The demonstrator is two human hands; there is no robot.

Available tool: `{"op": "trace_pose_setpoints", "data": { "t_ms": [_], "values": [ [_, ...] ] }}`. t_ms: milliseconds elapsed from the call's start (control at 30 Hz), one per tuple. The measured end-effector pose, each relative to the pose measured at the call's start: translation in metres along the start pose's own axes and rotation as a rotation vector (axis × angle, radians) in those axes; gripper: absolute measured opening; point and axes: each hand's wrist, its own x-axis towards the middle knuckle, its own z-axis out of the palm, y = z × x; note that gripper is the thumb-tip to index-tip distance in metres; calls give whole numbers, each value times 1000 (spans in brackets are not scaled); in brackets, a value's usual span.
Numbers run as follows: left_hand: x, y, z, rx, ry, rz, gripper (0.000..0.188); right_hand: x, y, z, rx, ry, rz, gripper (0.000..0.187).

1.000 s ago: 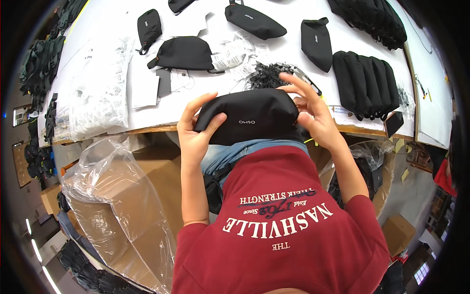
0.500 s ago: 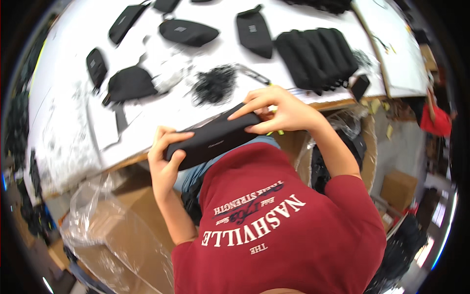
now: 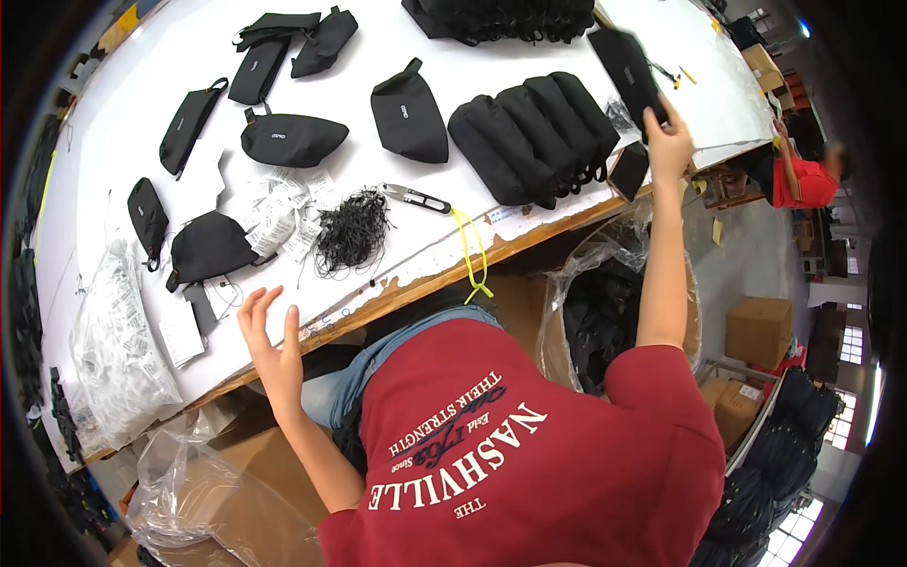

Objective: Packing eye-wear cases with tags and labels.

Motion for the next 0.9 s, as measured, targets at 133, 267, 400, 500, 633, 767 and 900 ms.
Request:
{"op": "trace_pose_setpoints", "data": {
  "t_ms": [133,267,400,500,633,767,900],
  "values": [
    [5,-18,-2,84,22,-44,29,-10,65,31,-246,-486,-7,47],
    [4,-39,-9,186,105,-39,31,-10,67,29,22,-680,277,61],
    [23,-76,-27,378,349,29,44,-2,88,24,-437,-323,-353,54],
    [27,-129,-37,611,332,-69,57,-41,-20,18,-129,-271,-233,35],
    [27,-140,-27,551,297,-126,45,-116,-102,40,325,-607,-300,19],
    [25,-132,-29,470,373,-112,39,-198,-148,72,305,-959,-392,11],
    [28,-149,-44,557,452,-63,40,-236,-164,93,230,-961,-497,13]
  ]
}}
